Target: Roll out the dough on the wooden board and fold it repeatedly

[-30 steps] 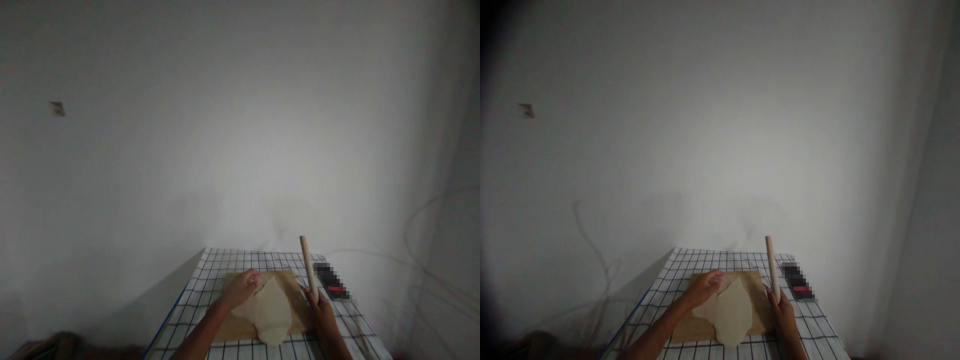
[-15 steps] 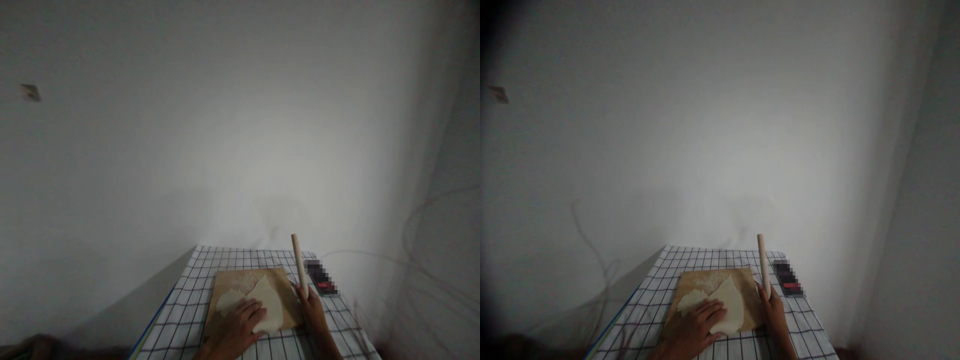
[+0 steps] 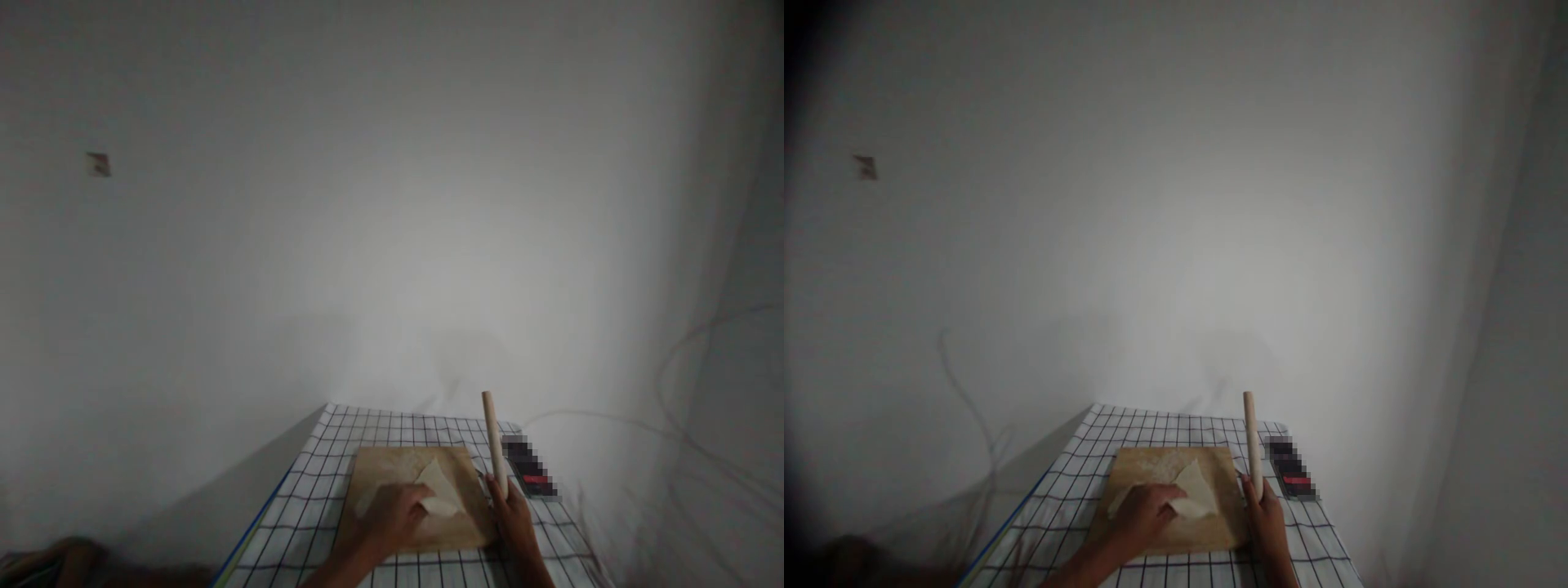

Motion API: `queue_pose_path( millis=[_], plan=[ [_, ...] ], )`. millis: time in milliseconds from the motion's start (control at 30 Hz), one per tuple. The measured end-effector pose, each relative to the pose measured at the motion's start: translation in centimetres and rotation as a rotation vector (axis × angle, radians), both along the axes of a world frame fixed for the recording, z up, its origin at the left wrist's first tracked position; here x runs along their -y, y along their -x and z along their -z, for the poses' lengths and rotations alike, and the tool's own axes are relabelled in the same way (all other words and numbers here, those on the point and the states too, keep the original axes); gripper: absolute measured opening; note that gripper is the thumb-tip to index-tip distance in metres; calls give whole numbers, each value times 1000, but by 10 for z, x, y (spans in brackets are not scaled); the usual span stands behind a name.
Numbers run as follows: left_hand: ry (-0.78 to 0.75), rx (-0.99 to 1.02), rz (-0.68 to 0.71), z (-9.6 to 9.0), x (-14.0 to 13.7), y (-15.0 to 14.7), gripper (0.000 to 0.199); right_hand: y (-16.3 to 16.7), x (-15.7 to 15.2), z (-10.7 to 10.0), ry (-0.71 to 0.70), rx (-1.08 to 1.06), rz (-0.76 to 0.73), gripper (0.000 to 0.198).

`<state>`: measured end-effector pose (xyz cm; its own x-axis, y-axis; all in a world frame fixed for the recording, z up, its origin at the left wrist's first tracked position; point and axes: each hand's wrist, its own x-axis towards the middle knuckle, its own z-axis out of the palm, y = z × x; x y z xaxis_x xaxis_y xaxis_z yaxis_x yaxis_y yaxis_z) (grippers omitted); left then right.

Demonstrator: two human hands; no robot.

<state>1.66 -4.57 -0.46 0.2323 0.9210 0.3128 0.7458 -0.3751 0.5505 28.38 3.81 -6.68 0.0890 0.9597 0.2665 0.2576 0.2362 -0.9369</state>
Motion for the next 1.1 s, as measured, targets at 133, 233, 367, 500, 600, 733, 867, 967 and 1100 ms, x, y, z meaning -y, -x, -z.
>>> queue_pose_path(
  millis=[133,233,367,500,600,733,867,967,1100],
  plan=[
    [-101,263,-208,-42,-26,3,49,1,1,-2,-22,-3,-12,73],
    [-159,268,-123,-92,-39,7,58,1,1,-3,-47,-48,-48,70],
    [-287,290,18,-161,-38,1,52,-1,-2,-3,-6,-82,-64,79],
    [-388,137,-52,-221,-26,-12,55,-2,-3,-4,-7,-27,-38,80],
    [-485,12,-71,-258,-17,-22,48,-1,-1,-7,-11,-34,-46,81],
    [-589,-74,-65,-298,-11,-34,43,0,3,-12,9,-66,-37,82],
    [-672,-57,-136,-310,-27,-43,50,2,5,-12,-17,-120,-30,73],
    [-583,-84,-244,-269,-58,-37,50,3,5,-10,-51,-141,-20,67],
    [-107,-251,-434,-149,-81,-7,32,5,6,-13,-31,-128,15,70]
  ],
)
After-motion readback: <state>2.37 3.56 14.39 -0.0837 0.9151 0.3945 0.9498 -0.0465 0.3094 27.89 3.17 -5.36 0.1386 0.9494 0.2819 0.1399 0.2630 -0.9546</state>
